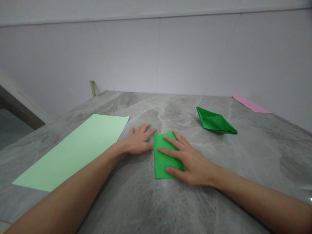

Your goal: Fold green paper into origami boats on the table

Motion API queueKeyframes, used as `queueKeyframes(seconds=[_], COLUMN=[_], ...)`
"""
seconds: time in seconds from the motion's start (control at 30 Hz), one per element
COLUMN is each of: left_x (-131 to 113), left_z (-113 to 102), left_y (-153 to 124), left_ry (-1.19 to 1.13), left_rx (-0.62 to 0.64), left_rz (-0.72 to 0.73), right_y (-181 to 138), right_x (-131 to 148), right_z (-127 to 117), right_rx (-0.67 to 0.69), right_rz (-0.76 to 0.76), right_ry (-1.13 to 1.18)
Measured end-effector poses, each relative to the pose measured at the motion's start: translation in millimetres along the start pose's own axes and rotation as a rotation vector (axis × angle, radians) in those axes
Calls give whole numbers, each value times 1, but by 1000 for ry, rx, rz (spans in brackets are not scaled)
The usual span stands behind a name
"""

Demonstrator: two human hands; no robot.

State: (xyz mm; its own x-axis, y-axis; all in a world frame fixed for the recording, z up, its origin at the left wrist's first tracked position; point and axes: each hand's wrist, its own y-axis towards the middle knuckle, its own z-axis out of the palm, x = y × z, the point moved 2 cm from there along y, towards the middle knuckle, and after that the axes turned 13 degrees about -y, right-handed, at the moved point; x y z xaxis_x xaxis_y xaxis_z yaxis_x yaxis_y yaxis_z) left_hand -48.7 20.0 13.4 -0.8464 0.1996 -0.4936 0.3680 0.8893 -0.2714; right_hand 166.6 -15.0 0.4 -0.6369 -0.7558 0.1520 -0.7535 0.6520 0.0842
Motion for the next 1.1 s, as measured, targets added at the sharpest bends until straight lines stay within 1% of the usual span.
queueKeyframes(seconds=[0.23, 0.47, 0.67, 1.1], left_x=[-1, 2, 1, 2], left_z=[1, 3, 2, 2], left_y=[-1, 1, 1, 1], left_ry=[30, 35, 37, -11], left_rx=[-9, -25, -26, -16], left_rz=[1, 6, 6, 4], right_y=[0, 0, 0, -1], right_x=[-1, 1, 1, 0], right_z=[1, 1, 0, 0], right_rx=[-17, 13, 13, 12], right_rz=[-8, 18, 13, 3], right_ry=[7, -1, 12, -2])
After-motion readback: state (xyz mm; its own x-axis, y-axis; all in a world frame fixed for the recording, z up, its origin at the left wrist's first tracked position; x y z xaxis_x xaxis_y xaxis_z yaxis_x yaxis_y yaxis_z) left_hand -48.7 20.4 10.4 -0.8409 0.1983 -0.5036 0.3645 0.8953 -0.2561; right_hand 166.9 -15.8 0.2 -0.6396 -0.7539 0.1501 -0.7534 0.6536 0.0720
